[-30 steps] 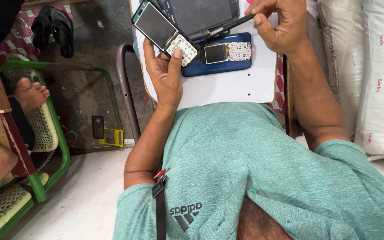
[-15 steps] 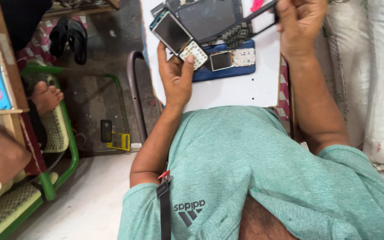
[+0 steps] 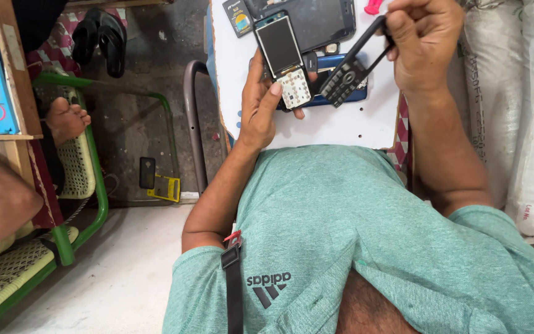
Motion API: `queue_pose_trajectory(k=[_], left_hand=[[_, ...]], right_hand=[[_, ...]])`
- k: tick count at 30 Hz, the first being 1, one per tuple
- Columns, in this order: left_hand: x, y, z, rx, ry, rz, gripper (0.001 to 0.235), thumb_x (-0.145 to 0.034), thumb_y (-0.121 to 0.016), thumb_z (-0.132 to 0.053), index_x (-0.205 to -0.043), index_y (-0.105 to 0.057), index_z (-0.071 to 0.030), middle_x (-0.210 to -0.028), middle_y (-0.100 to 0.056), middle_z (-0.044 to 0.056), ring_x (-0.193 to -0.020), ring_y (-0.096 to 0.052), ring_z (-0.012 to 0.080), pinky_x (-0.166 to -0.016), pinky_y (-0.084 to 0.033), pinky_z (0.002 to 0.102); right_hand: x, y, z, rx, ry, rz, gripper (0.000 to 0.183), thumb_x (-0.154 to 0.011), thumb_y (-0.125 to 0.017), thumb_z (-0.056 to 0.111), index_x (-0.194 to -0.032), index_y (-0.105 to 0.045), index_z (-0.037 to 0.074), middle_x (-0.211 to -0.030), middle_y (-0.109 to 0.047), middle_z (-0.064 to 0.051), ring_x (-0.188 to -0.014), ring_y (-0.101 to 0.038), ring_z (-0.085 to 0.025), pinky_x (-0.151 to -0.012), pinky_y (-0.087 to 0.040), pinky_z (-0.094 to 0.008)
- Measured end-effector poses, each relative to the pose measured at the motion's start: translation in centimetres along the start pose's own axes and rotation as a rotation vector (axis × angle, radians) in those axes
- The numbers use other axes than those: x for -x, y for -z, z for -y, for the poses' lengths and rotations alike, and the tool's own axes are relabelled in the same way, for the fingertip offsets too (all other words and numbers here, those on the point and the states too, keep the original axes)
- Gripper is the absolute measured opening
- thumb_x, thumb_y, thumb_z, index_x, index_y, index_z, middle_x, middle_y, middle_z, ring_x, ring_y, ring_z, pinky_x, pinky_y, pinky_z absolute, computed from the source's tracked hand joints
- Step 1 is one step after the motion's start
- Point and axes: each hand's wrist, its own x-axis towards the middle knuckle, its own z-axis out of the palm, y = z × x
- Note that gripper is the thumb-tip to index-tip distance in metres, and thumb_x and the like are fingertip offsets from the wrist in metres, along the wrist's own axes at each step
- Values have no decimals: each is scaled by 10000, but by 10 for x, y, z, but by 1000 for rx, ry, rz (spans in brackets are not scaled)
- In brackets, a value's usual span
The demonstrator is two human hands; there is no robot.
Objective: The person disassembles and reassembles several mobile phones on a cluttered workbench. They remove back covers, handle internal components, and reattach parts to different phone bodies.
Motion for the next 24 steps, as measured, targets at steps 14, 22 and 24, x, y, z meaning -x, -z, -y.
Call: queue_pose_trajectory(k=[14,22,24], left_hand=[[3,-8,3,-3,157,238,675,-1129,-463,-178,-1667,-77,-49,-1476,-518,248,-1181,-709,287,-661,-686,297],[5,-5,8,33,158,211,704,-1126,-473,-151,-1686,-54,-70,-1372,-579,247,-1038,-731,239,-706,-647,321],[5,-3,9,26,156,214,722,-1128,-490,-151,-1689,-40,-87,-1338,-617,258,-939,-748,222,-701,-655,321]], right_hand=[[-37,-52,24,505,306,463,196,-1115,-807,122,-1217,-688,4,-1042,-741,-97,-809,-714,-93,-665,-569,-192],[-34,-55,62,736,431,565,671,-889,-996,462,-1318,-659,71,-1289,-659,-118,-1138,-683,-234,-893,-595,-356],[-33,-56,72,783,400,672,891,-682,-962,549,-1353,-630,66,-1392,-550,-187,-1236,-585,-328,-982,-538,-460]])
